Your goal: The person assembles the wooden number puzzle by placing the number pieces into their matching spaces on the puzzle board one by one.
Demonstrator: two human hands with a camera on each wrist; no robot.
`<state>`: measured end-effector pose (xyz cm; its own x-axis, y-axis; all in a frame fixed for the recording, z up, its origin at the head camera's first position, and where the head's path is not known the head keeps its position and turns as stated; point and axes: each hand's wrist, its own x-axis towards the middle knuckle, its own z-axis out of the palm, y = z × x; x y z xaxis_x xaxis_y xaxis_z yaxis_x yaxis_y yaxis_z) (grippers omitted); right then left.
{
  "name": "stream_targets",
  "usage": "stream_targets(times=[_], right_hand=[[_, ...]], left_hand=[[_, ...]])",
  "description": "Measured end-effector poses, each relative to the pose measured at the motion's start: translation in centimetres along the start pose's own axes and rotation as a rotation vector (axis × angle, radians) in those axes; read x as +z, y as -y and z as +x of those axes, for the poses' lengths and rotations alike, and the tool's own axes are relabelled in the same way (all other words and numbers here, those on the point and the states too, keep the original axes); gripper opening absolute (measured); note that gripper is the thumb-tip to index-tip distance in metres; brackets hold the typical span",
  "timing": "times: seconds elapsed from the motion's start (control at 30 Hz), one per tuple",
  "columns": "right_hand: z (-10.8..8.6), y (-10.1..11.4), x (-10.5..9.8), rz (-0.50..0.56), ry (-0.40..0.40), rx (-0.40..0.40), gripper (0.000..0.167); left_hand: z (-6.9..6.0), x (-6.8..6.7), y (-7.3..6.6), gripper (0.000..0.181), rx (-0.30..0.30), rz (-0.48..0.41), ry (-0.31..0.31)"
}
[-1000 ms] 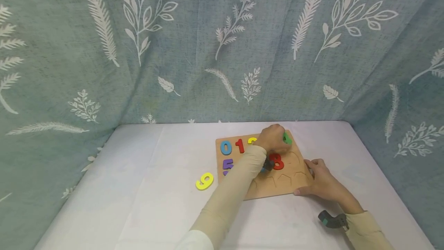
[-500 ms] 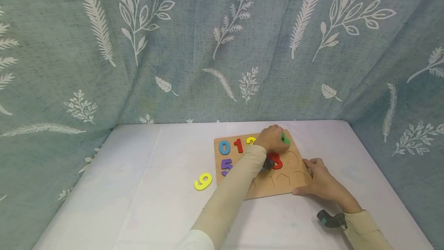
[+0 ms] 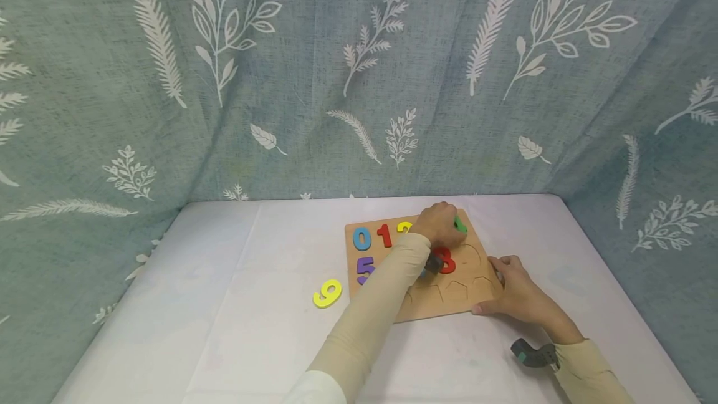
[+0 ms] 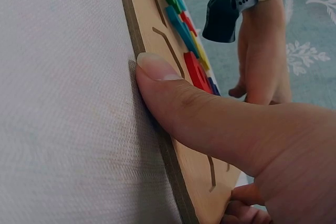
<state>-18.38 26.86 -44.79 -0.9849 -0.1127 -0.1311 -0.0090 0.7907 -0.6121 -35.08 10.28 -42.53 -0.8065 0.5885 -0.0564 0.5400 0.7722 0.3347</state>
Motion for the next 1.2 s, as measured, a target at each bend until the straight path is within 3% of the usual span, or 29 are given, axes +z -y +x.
stream_targets(times=[0.37,0.57,0.73,0.8,0.97,1.2], right_hand=[[0.0,0.4,0.4,0.003,-0.010,-0.043,0.124],[0.0,0.6,0.4,0.007,-0.005,-0.047,0.125],[0.0,0.6,0.2,-0.004,0.003,-0.034,0.125],[0.0,0.6,0.2,-0.007,0.007,-0.029,0.126],[0.1,0.5,0.3,-0.018,0.012,-0.019,0.128],[-0.1,0.2,0.1,-0.021,0.007,-0.001,0.128]], left_hand=[[-1.0,-0.6,0.4,0.025,0.005,0.055,-0.013],[-1.6,-2.1,0.4,0.022,0.013,0.067,-0.022],[-2.7,-4.3,0.9,0.056,0.036,-0.041,-0.075],[-3.2,-5.2,1.4,0.055,0.063,-0.087,-0.105],[-5.5,-7.6,2.9,0.056,0.087,-0.141,-0.188],[-10.6,-10.9,4.4,0.056,0.027,-0.267,-0.286]])
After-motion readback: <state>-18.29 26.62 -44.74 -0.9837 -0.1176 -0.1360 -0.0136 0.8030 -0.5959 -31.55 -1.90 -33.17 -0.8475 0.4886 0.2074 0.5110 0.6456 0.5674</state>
